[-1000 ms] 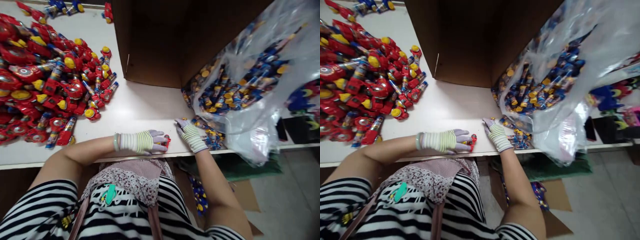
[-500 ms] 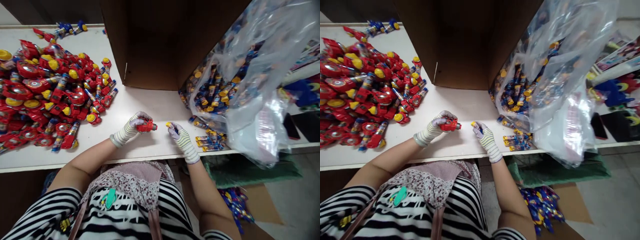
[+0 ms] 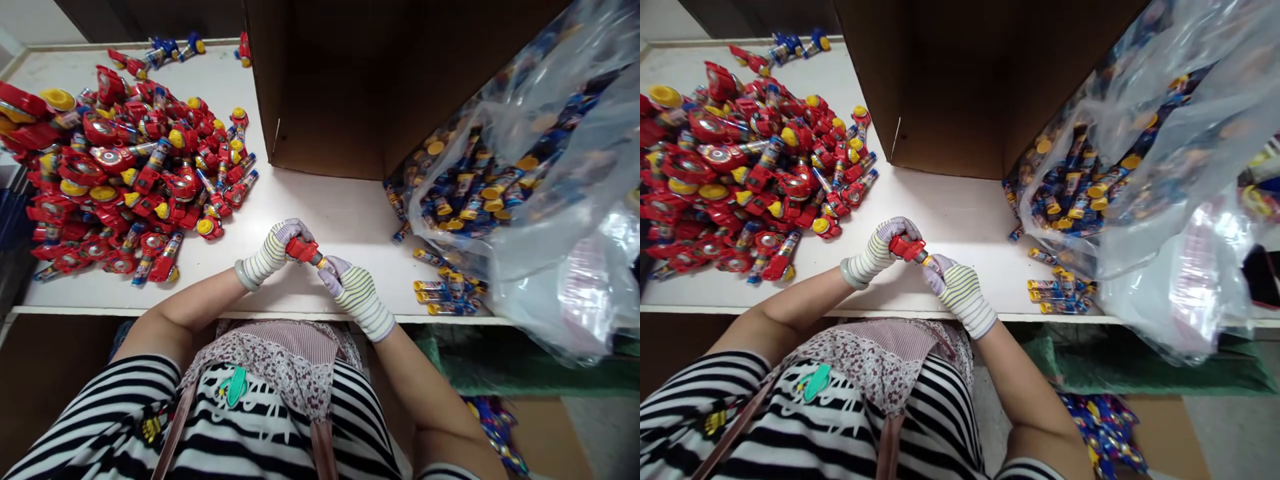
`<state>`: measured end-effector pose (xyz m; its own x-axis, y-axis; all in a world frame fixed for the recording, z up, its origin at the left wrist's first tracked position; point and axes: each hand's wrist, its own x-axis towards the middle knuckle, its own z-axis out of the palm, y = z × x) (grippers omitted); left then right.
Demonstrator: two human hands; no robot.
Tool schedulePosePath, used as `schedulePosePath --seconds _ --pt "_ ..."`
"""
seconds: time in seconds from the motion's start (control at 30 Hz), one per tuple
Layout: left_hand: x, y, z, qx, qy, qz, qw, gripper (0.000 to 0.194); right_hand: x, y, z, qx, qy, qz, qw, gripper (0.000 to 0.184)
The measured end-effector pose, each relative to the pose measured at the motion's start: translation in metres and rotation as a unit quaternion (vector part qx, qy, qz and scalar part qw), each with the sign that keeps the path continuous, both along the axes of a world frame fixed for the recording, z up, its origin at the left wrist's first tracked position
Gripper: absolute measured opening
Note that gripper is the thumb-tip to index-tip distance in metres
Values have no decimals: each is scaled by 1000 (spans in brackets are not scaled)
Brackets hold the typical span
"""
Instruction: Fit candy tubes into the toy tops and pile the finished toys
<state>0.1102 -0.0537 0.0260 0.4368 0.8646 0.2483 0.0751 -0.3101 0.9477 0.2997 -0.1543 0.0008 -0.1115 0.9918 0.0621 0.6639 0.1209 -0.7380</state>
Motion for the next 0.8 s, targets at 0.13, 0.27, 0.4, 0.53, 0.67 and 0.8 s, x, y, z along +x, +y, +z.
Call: schedulePosePath --seconds 0.13,0.27,0.4,0.53,0.67,0.8 --pt "-2 0 10 -40 -61 -72 995 39 -10 -2 -3 -161 270 27 949 55" --pt "-2 4 12 -58 -11 -66 996 33 -12 9 -9 -137 205 29 969 55" --pt "4 8 12 -44 30 -21 998 39 -10 16 -14 -53 -5 -9 999 45" --pt "6 6 4 -78 -24 -71 994 39 -17 4 -21 -80 48 16 996 41" --pt "1 2 -17 -123 -62 -81 987 38 -25 5 -14 -109 92 54 988 43" --pt "-22 16 -22 -59 1 -16 998 35 13 36 10 -90 34 68 993 36"
